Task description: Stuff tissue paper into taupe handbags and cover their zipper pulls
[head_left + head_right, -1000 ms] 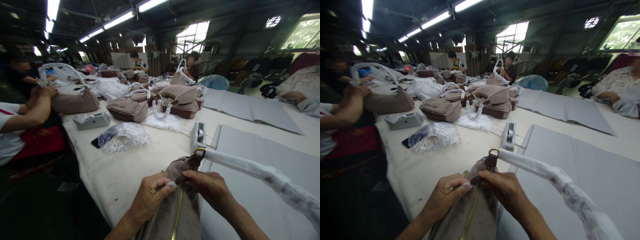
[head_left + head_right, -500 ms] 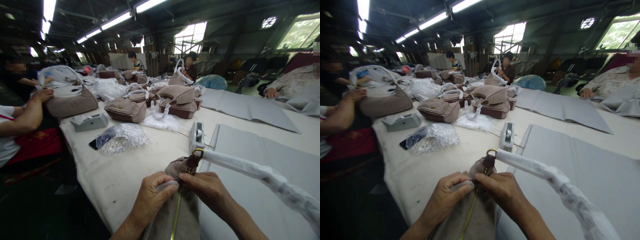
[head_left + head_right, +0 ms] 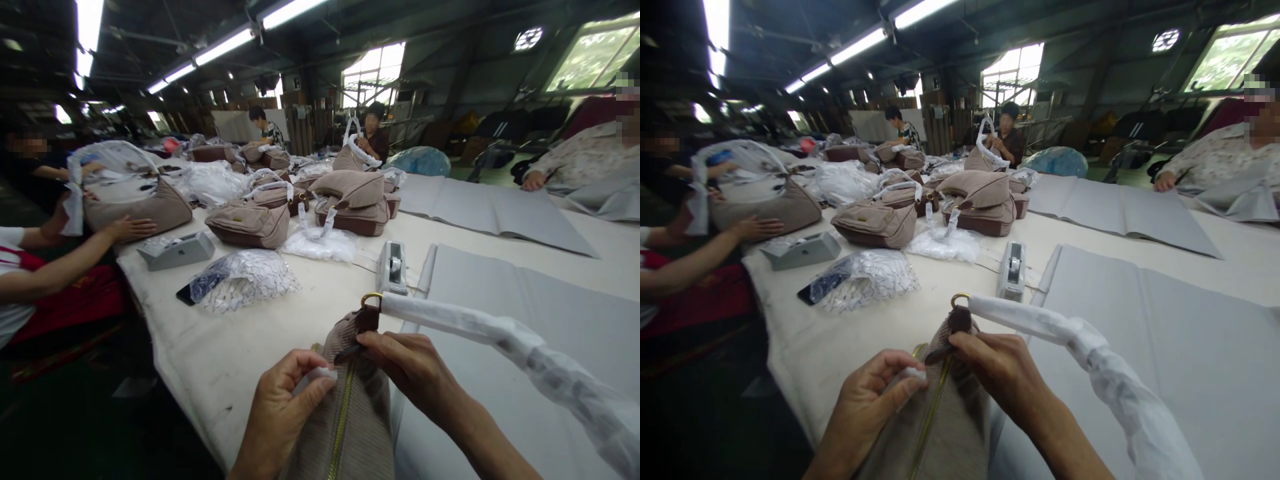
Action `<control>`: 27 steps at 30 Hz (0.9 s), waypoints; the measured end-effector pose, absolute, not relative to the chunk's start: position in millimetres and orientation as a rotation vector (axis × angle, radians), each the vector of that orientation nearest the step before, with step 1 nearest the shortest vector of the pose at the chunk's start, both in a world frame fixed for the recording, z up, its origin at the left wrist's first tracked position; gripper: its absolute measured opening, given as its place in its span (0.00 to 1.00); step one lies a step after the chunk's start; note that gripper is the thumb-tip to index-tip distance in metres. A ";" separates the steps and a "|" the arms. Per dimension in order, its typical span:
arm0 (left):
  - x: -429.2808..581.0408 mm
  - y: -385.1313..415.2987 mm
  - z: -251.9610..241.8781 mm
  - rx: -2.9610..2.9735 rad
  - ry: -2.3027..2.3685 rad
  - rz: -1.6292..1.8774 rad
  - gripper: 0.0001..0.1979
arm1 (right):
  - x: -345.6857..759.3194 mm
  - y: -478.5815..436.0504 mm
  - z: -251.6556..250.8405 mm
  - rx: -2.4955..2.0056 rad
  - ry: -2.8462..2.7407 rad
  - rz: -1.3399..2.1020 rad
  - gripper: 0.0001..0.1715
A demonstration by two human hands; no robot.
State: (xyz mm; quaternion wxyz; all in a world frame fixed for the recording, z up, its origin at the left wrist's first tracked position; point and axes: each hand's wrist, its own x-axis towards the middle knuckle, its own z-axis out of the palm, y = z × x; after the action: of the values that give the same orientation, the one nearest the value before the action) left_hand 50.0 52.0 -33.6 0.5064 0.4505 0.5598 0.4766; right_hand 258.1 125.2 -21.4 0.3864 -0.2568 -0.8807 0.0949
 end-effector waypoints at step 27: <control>51.1 64.7 -33.0 1.340 1.348 1.094 0.08 | 261.7 132.1 -29.5 -0.592 -2.199 0.327 0.11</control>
State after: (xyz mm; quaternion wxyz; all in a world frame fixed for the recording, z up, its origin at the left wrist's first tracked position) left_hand 51.1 64.7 -33.0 0.4564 0.5437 0.5469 0.4439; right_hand 261.7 132.1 -29.5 0.4081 -0.2348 -0.8726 0.1297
